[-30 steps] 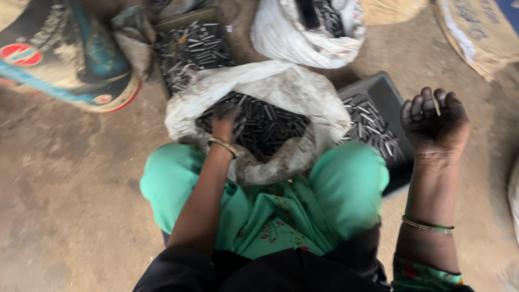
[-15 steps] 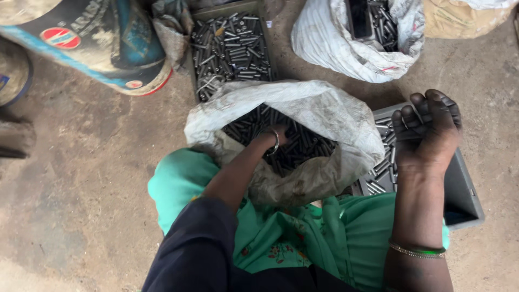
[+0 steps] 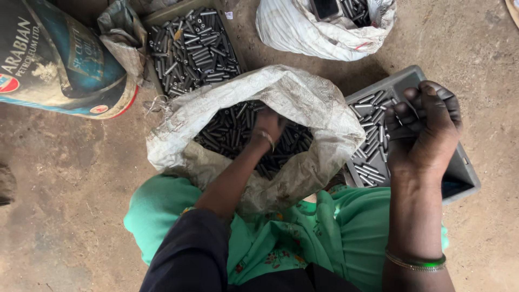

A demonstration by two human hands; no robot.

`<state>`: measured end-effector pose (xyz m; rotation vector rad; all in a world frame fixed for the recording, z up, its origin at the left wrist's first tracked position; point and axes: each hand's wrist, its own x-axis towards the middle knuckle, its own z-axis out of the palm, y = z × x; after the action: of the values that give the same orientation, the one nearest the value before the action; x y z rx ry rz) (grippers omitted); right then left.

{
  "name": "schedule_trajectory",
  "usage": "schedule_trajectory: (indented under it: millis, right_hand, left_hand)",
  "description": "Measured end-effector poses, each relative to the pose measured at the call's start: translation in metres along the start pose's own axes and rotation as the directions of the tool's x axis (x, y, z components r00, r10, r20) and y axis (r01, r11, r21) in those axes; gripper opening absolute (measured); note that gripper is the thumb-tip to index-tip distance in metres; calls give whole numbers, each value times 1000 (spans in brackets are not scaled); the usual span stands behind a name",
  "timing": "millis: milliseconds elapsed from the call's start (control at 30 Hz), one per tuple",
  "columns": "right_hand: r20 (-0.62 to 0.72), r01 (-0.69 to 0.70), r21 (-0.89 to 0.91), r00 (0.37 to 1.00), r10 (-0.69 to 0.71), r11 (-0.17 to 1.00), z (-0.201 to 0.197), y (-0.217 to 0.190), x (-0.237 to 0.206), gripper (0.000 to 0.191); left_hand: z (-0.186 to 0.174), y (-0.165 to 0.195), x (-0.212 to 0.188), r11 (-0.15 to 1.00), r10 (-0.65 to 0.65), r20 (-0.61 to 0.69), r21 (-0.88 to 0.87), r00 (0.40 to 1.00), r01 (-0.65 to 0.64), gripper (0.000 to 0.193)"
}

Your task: The person sits on the floor and sorts small black metal cylindrical parts by hand, picking them one at a time from a large sack between their legs and placing them into plastic trays on the floor. They periodically hold up a handful of ring-shaped parts toward the camera before returning to picking from the sack.

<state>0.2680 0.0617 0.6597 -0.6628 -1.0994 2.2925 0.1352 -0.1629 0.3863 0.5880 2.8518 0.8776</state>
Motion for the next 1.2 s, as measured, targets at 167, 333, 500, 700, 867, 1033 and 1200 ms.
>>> schedule_trajectory:
  millis: [167,333,500,700,867,1033,1200]
  right_hand:
    - [16,-11,-17,1000,11,1000,1,1,-5,5]
    - [-1,1,-91,1000,-1,996,8,7,-4,9]
    - [-5,-26,-98,1000,25,995,17,11,1,12]
    - [22,-99,-74,995,101,992,18,21,0,16]
    - [36,-106,-72,993,109,992,22,22,-1,17]
    - [44,-112,-61,992,114,992,17,20,3,17]
    - [57,-121,-42,991,123,992,10,20,-1,18]
  left_hand:
    - [25,-6,-19,957,-127,307,288,943,35,100]
    - [54,-10,49,937,-87,358,347,930,-46,82]
    - [79,-22,70,915,-55,237,402,970,-46,81]
    - [85,-28,80,919,-21,190,391,981,-56,78]
    - [80,-21,81,925,-14,194,374,981,-61,75]
    - [84,-24,73,926,-3,205,371,979,-75,73]
    - [82,-34,59,925,13,289,359,957,-121,71]
